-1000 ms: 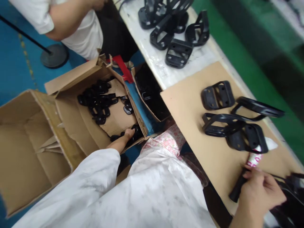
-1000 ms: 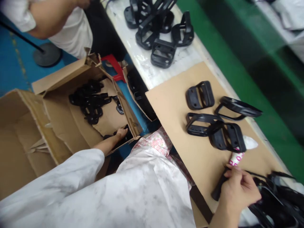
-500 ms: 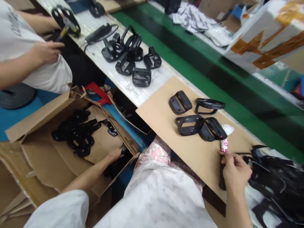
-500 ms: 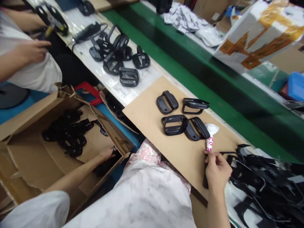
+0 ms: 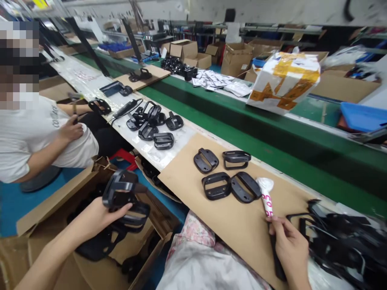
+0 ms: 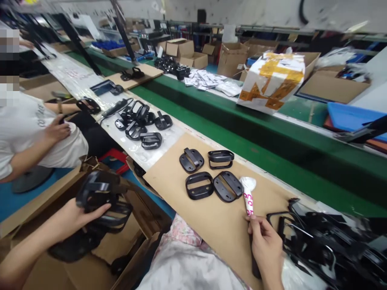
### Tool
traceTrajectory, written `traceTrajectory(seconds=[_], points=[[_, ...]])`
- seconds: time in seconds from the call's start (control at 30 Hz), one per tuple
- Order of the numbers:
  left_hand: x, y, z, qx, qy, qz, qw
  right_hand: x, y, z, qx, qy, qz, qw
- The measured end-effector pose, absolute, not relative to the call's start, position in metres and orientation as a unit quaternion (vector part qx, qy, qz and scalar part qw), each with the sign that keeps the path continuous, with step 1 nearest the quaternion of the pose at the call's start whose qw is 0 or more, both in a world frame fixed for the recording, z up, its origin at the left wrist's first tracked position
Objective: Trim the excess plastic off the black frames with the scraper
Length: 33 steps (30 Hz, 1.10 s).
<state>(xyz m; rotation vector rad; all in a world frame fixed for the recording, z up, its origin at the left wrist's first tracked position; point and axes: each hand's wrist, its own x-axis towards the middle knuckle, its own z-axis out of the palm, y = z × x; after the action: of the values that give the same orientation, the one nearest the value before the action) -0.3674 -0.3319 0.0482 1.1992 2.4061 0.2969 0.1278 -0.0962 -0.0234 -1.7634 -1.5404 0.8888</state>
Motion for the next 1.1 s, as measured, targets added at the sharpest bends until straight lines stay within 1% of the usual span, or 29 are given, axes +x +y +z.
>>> traceTrajectory(seconds=[0.07,0.13,0.23,0.27,0.4,0.53,0.67,0.77,0.97,1.1], points=[[-0.350,-0.282,0.084,0.459,0.849,0.159,0.206,0.129,-0.097,-0.025,-0.664,-0.576,0.352,0.320],[-0.332,-0.226,0.112,0.542,0.804,0.168,0.181,0.132,-0.099,-0.027,-0.659,-0.571,0.363,0.329],[-0.312,-0.141,0.138,0.663,0.733,0.095,0.119,0.136,-0.101,-0.031,-0.646,-0.574,0.368,0.344],[-0.307,-0.114,0.143,0.688,0.717,0.069,0.089,0.137,-0.102,-0.033,-0.642,-0.576,0.367,0.347],[-0.298,-0.026,0.152,0.759,0.650,-0.006,0.032,0.141,-0.104,-0.042,-0.631,-0.579,0.374,0.356],[-0.296,0.029,0.144,0.780,0.618,-0.058,0.076,0.143,-0.106,-0.053,-0.617,-0.579,0.385,0.370],[-0.287,0.061,0.128,0.784,0.599,-0.097,0.131,0.145,-0.105,-0.060,-0.604,-0.588,0.389,0.373],[-0.278,0.070,0.118,0.791,0.582,-0.095,0.161,0.146,-0.105,-0.061,-0.596,-0.596,0.384,0.376],[-0.276,0.054,0.109,0.804,0.576,-0.023,0.145,0.147,-0.106,-0.066,-0.595,-0.594,0.389,0.376],[-0.287,0.032,0.102,0.794,0.582,0.097,0.148,0.147,-0.107,-0.070,-0.593,-0.597,0.389,0.375]])
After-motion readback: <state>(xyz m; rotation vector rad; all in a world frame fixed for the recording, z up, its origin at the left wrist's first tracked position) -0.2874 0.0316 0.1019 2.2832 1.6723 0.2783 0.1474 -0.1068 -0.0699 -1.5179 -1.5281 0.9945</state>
